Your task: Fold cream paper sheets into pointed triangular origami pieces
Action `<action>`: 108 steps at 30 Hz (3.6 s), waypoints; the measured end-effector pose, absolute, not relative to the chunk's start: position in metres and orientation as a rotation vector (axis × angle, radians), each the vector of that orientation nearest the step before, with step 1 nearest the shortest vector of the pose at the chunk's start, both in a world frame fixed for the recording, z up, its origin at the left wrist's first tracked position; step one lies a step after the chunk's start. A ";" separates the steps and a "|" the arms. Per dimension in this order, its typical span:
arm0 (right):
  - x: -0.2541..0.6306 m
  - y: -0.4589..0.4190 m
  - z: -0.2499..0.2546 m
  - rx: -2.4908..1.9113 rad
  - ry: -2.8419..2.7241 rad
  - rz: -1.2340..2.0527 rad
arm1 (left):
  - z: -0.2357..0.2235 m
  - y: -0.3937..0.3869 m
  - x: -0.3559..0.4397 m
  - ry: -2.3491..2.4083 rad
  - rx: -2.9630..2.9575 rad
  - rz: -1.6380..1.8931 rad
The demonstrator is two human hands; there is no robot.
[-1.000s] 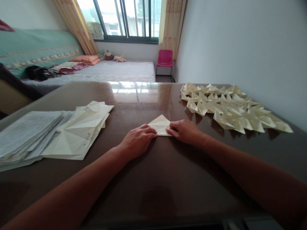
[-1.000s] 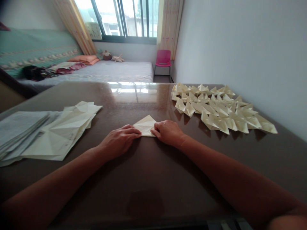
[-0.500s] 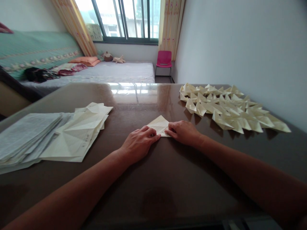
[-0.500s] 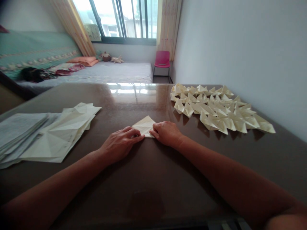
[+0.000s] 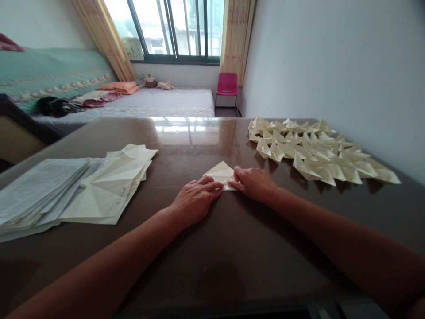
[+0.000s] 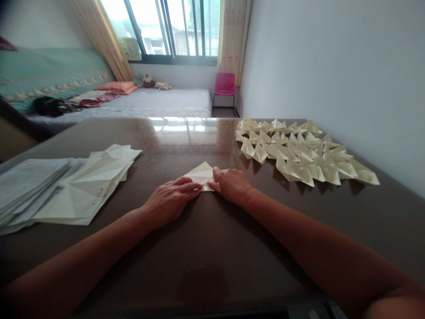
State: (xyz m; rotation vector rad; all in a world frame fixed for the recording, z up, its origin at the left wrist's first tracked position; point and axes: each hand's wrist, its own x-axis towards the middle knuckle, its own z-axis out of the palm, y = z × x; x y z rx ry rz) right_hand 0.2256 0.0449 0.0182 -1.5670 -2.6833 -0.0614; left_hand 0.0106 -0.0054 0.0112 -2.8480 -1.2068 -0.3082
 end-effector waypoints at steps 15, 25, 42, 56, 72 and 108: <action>0.211 -0.002 0.020 -0.877 -3.078 -0.734 | 0.011 -0.008 0.010 -1.258 -2.811 -0.326; 0.239 -0.014 0.042 -1.381 -3.009 -0.711 | 0.014 -0.009 0.010 -1.254 -2.814 -0.348; 0.211 0.037 0.031 -1.107 -2.996 -0.575 | 0.009 0.017 -0.020 -1.315 -2.643 -0.293; 0.250 0.073 -0.003 -0.866 -2.530 0.144 | 0.028 -0.001 -0.008 -1.044 -2.689 -0.329; 0.249 0.051 0.023 -0.678 -2.736 0.612 | 0.007 0.001 0.013 -1.713 -2.888 -0.608; 0.242 0.037 0.028 -0.724 -2.741 0.498 | 0.003 0.011 0.024 -1.889 -2.673 -0.525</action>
